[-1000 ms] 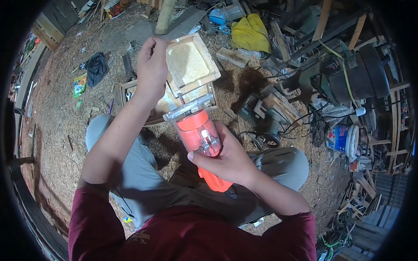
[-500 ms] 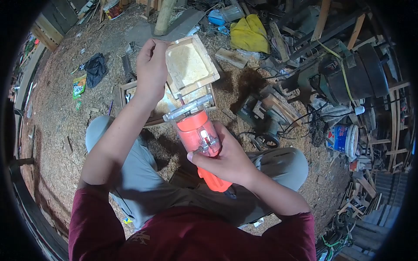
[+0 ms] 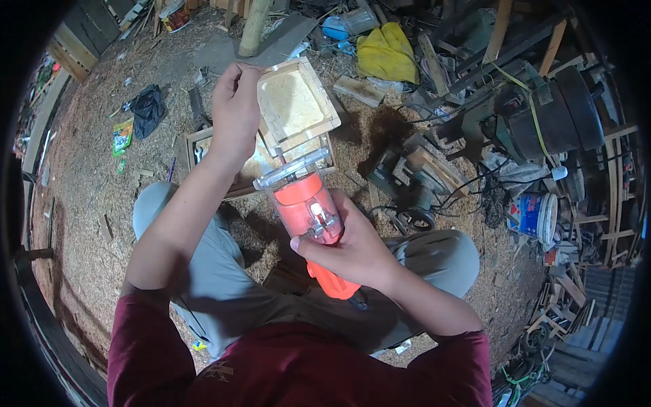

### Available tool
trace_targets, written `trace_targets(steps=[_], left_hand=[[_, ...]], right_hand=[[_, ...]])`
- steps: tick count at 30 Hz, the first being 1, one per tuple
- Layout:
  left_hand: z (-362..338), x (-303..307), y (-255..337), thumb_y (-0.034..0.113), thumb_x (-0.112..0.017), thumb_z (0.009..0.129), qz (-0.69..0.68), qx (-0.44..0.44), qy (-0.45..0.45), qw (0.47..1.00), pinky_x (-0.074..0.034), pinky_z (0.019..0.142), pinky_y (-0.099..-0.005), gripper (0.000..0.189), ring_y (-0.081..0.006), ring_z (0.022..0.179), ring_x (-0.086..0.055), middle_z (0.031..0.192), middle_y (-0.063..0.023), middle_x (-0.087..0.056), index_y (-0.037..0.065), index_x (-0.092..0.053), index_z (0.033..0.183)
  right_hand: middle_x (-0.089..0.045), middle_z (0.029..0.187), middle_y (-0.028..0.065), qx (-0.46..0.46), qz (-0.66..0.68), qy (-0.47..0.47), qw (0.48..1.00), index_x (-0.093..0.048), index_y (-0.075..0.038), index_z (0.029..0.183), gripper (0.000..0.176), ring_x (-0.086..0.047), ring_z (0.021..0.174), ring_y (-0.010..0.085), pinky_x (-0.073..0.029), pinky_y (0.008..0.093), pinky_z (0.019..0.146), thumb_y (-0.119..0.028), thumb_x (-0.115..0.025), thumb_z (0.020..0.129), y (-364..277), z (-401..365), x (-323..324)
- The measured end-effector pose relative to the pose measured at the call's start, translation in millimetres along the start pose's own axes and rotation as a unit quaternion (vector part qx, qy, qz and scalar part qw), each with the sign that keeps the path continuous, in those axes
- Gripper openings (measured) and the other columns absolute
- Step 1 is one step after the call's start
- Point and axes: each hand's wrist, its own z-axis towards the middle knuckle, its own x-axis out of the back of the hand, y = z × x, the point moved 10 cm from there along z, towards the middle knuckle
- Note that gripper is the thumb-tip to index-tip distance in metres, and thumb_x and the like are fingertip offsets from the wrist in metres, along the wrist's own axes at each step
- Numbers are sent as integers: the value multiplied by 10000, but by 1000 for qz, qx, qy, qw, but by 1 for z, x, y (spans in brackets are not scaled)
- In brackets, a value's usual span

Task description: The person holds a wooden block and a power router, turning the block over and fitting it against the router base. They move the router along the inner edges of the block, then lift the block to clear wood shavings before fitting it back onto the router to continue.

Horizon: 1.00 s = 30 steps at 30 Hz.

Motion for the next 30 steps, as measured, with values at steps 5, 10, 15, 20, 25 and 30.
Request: trace_targets(steps=[5, 10, 15, 20, 25, 30], left_hand=[[-1, -1, -1, 159, -625, 1007, 3, 0, -3, 1000, -375, 596, -255, 153, -46, 682, -466, 766, 20, -558, 20, -637, 944], [1, 2, -2, 161, -629, 1001, -3, 18, 2, 1000, -390, 618, -260, 148, -57, 701, -476, 793, 8, -576, 21, -646, 955], [6, 8, -2, 169, -634, 995, 4, -7, 14, 1000, -415, 659, -264, 153, -73, 732, -495, 820, -5, -598, 20, -654, 964], [7, 9, -2, 163, -634, 993, 28, -17, 18, 999, -429, 678, -267, 156, -78, 751, -515, 838, -16, -624, 13, -659, 958], [4, 6, 2, 155, -628, 997, 31, -24, 9, 999, -427, 656, -268, 154, -71, 733, -516, 825, -22, -629, 8, -655, 956], [1, 5, 10, 155, -621, 1008, 42, -41, 2, 998, -421, 631, -263, 162, -64, 710, -513, 803, -18, -619, 6, -652, 953]], right_hand=[[-623, 1078, 30, -5, -7, 0, 1000, -521, -19, 1272, 520, -593, 973, 86, -511, 301, 894, -173, -838, 889, -1, 0, 0], [-623, 1083, 30, 3, -9, -3, 1000, -517, -22, 1282, 529, -596, 975, 87, -512, 302, 899, -177, -837, 891, 0, -2, 0], [-624, 1087, 31, -13, 6, 9, 1000, -510, -29, 1282, 536, -597, 976, 87, -514, 304, 906, -179, -840, 888, -1, -5, 1], [-622, 1087, 34, -8, -2, 7, 1000, -507, -25, 1279, 536, -596, 979, 89, -515, 307, 904, -176, -838, 887, 2, -5, 2], [-619, 1083, 37, 9, -17, 7, 1000, -503, -16, 1280, 541, -593, 978, 88, -515, 304, 897, -173, -838, 887, 0, -4, 1], [-621, 1081, 36, 14, -9, 3, 1000, -501, -11, 1287, 550, -596, 976, 89, -517, 304, 894, -171, -840, 885, -2, -2, -2]])
